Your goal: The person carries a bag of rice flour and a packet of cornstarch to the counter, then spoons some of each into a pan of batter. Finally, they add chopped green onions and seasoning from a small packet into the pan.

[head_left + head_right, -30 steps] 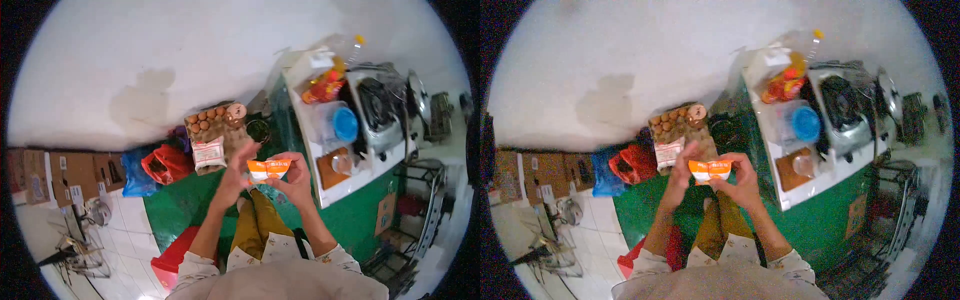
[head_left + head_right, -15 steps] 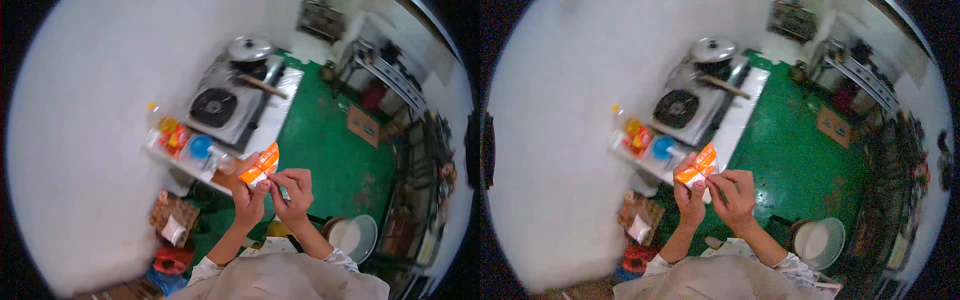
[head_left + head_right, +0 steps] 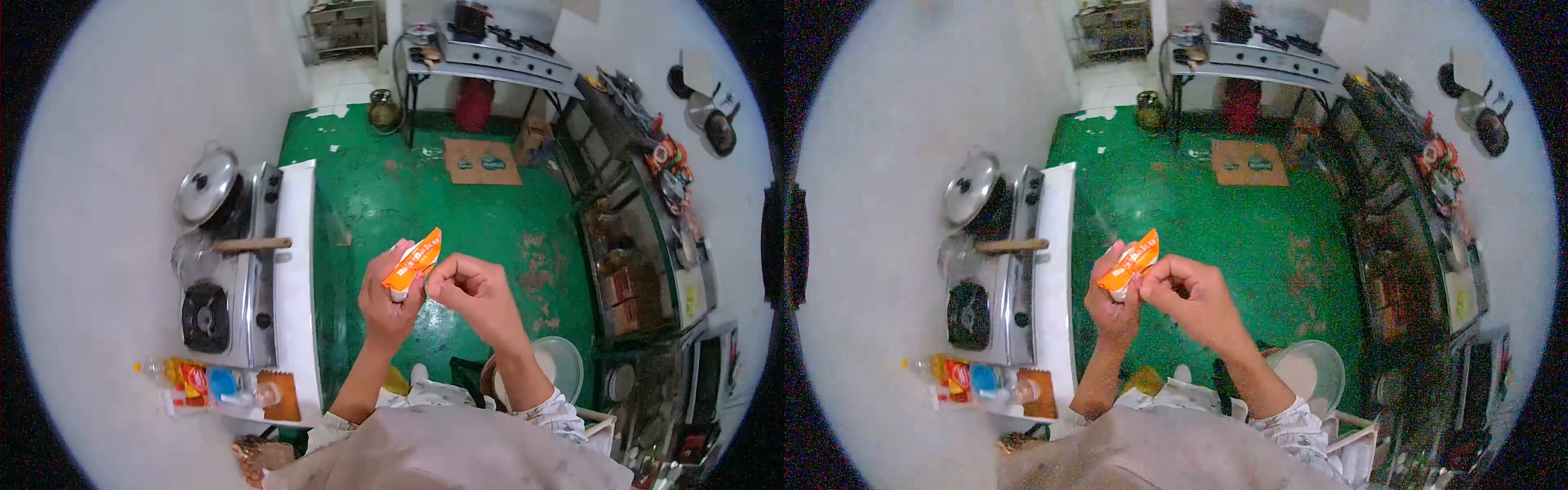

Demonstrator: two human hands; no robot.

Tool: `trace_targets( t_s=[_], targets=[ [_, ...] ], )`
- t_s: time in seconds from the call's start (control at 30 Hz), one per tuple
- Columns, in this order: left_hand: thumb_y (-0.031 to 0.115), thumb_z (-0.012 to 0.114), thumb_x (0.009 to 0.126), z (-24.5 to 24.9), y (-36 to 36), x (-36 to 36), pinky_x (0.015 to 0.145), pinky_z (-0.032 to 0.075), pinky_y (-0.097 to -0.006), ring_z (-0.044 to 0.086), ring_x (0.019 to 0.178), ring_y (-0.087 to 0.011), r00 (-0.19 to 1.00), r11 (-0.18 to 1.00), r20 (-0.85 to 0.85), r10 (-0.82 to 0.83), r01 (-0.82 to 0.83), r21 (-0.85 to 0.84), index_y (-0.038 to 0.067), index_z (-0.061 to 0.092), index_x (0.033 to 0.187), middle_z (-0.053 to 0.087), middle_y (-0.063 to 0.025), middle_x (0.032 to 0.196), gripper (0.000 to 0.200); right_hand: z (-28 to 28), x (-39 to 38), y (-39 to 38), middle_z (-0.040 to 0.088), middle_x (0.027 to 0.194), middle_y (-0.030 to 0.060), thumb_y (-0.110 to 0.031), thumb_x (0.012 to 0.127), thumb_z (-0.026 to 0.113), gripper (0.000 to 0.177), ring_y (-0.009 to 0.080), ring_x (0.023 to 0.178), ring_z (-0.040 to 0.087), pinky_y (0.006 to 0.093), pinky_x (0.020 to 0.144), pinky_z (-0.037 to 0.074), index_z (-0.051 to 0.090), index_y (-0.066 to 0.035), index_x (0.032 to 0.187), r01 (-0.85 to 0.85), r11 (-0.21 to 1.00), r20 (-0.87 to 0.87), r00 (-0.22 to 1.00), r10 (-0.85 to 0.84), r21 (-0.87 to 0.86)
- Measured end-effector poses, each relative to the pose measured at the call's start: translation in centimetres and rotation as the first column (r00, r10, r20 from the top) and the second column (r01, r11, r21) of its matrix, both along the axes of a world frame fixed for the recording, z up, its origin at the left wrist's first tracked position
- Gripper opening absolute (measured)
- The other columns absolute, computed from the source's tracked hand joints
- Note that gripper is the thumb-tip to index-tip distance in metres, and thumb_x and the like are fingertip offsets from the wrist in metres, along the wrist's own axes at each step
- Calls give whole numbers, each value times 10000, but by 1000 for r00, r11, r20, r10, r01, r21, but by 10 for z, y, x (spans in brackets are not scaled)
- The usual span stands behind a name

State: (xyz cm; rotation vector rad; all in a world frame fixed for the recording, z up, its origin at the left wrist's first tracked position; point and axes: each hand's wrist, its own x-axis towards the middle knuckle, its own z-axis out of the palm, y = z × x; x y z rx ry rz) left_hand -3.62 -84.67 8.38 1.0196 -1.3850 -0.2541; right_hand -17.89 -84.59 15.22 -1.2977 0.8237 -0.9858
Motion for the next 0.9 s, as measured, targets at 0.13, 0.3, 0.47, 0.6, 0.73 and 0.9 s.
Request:
trace_targets(
  t_s=[0.13,0.3,0.47,0.6,0.73,0.9],
  targets=[
    [69,693,735,-12,-63,-24,808,495,-391,606,922,-323,980,993,190,-63,80,-85,29,519,1167,617,-152,1075,468,8,-25,-48,538,706,-35,-87,864,581,64,12,631,458,173,538,368,571,-25,849,162,967,-146,970,-192,-199],
    [46,696,694,-22,-147,-47,787,505,-393,613,908,-325,936,950,286,-207,262,-168,30,540,1143,625,-146,1061,476,-13,-49,-137,527,671,-38,-95,869,568,75,18,603,455,185,521,366,564,-26,840,481,830,-20,862,-507,-283],
    [19,666,696,-27,-237,-71,811,501,-384,623,910,-323,835,829,217,-506,540,-147,12,538,1140,623,-183,1054,463,-33,-92,-214,469,626,-82,-112,835,583,25,2,519,370,172,449,260,584,-87,830,621,784,71,783,-618,-29],
    [77,626,773,-27,-280,-129,865,476,-371,599,986,-259,657,666,-328,-679,739,101,-10,546,1110,600,-205,1094,357,-65,-125,-238,477,623,-55,-137,848,540,65,28,535,396,181,441,289,579,-105,807,630,734,69,745,-664,254],
    [134,601,822,-58,-341,-223,910,434,-351,544,1032,-212,489,464,-326,-809,872,157,-33,535,1099,569,-158,1128,329,-105,-191,-255,505,675,-47,-140,880,534,50,6,530,409,155,429,301,548,-97,859,708,575,223,534,-816,410],
    [108,586,839,-75,-365,-324,915,427,-329,531,1024,-185,357,250,-542,-761,932,263,-24,538,1091,554,-123,1139,288,-144,-261,-262,539,754,-34,-196,892,562,79,35,595,446,156,457,316,537,-122,875,755,441,377,274,-885,486]
  ],
)
